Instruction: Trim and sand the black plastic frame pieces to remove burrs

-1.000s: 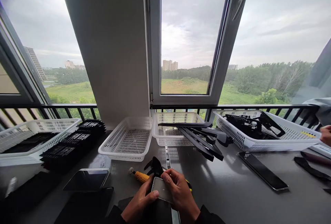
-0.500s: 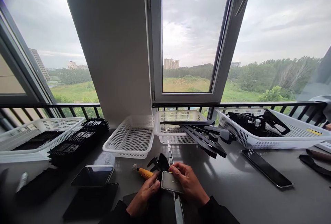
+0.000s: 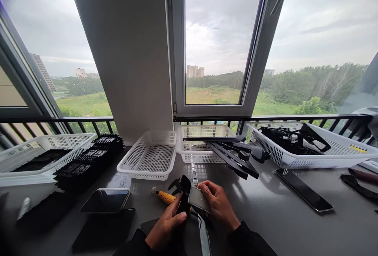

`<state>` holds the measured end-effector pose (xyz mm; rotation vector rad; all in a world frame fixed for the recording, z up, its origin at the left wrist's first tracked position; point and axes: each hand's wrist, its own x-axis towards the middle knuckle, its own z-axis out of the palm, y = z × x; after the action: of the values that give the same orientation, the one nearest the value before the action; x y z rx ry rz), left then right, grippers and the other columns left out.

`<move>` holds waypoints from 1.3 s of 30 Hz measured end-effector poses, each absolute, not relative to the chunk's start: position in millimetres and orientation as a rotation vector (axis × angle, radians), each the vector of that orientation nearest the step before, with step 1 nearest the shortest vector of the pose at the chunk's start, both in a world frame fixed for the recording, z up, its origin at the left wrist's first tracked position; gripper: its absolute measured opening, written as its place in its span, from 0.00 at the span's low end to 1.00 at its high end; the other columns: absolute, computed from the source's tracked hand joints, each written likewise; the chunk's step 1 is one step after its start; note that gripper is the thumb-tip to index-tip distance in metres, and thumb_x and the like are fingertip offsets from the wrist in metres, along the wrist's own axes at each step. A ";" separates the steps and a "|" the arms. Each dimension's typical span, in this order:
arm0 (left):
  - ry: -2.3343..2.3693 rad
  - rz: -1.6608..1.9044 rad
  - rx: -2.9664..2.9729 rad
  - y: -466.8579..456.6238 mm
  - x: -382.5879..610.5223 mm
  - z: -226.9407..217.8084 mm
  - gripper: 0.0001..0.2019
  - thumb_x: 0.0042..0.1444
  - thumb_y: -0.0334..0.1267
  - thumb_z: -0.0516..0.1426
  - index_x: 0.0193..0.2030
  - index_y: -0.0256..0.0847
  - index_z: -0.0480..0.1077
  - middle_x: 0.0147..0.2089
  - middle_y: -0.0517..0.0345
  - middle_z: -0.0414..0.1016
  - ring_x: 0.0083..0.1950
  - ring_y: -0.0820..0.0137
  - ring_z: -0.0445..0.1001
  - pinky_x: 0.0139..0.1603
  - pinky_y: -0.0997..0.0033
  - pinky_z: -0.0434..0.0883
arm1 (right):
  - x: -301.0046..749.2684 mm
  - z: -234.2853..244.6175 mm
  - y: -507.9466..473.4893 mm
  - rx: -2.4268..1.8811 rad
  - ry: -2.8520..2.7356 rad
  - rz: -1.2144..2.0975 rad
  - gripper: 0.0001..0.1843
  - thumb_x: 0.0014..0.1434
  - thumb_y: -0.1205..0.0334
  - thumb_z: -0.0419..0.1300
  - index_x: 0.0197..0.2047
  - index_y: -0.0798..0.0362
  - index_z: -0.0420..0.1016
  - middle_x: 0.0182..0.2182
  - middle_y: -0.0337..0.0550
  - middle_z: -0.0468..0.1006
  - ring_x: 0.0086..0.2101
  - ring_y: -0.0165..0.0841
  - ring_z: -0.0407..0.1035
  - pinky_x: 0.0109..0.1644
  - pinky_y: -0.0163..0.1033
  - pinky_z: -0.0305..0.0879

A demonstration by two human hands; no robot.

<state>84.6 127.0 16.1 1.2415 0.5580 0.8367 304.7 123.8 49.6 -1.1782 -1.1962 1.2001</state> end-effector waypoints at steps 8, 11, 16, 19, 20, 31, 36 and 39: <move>0.558 0.863 1.198 121.9 84.8 36.7 0.37 0.60 0.56 0.64 0.74 0.44 0.67 0.73 0.48 0.71 0.80 0.41 0.54 0.80 0.41 0.49 | 293.6 48.8 118.6 -1.218 -1.092 1.250 0.32 0.58 0.26 0.64 0.39 0.50 0.75 0.23 0.33 0.69 0.19 0.29 0.63 0.20 0.35 0.61; 0.567 0.846 1.148 119.9 84.4 41.7 0.38 0.62 0.58 0.63 0.74 0.43 0.67 0.71 0.46 0.74 0.78 0.41 0.60 0.79 0.42 0.54 | 291.3 47.5 117.5 -1.198 -1.103 1.236 0.31 0.58 0.27 0.64 0.38 0.51 0.75 0.24 0.33 0.70 0.20 0.29 0.63 0.22 0.34 0.61; 0.606 0.937 1.150 125.1 84.8 34.1 0.39 0.62 0.61 0.62 0.74 0.42 0.66 0.71 0.44 0.73 0.78 0.43 0.59 0.79 0.43 0.54 | 283.6 48.0 114.6 -1.156 -1.236 1.298 0.35 0.57 0.25 0.64 0.36 0.53 0.76 0.25 0.35 0.71 0.22 0.27 0.61 0.24 0.32 0.56; 0.613 0.948 1.147 128.6 85.0 28.7 0.38 0.61 0.60 0.63 0.73 0.43 0.67 0.72 0.46 0.72 0.79 0.43 0.57 0.80 0.44 0.52 | 279.9 50.0 112.9 -1.130 -1.283 1.306 0.34 0.58 0.25 0.63 0.36 0.53 0.76 0.25 0.36 0.71 0.23 0.27 0.60 0.25 0.33 0.56; 0.600 0.938 1.143 129.0 85.3 27.5 0.38 0.61 0.60 0.63 0.73 0.43 0.67 0.72 0.47 0.72 0.79 0.44 0.57 0.80 0.44 0.52 | 279.7 50.4 112.7 -1.136 -1.272 1.286 0.34 0.59 0.25 0.63 0.36 0.52 0.76 0.25 0.36 0.71 0.23 0.28 0.61 0.25 0.33 0.56; 0.631 0.904 1.201 130.5 80.4 24.9 0.38 0.60 0.58 0.64 0.73 0.42 0.68 0.72 0.49 0.73 0.79 0.40 0.56 0.77 0.46 0.58 | 280.6 61.0 109.8 -1.106 -1.340 1.359 0.35 0.55 0.25 0.66 0.30 0.53 0.72 0.23 0.34 0.68 0.24 0.27 0.59 0.27 0.33 0.57; 0.642 0.796 1.229 124.8 82.2 32.3 0.34 0.59 0.59 0.64 0.68 0.42 0.74 0.65 0.46 0.78 0.73 0.40 0.66 0.76 0.41 0.56 | 295.6 68.3 110.4 -1.172 -1.100 1.303 0.31 0.58 0.27 0.65 0.35 0.50 0.73 0.24 0.33 0.69 0.21 0.28 0.61 0.23 0.33 0.60; 0.646 0.770 1.285 121.0 83.4 39.3 0.33 0.60 0.60 0.64 0.64 0.40 0.77 0.63 0.45 0.80 0.70 0.40 0.69 0.75 0.41 0.59 | 291.8 65.7 109.6 -1.156 -1.126 1.328 0.32 0.56 0.26 0.66 0.34 0.50 0.72 0.23 0.34 0.70 0.20 0.29 0.62 0.22 0.34 0.61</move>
<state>83.4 121.0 39.3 1.2853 0.6459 0.7703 291.8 109.6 65.7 -1.1558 -1.1264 1.3283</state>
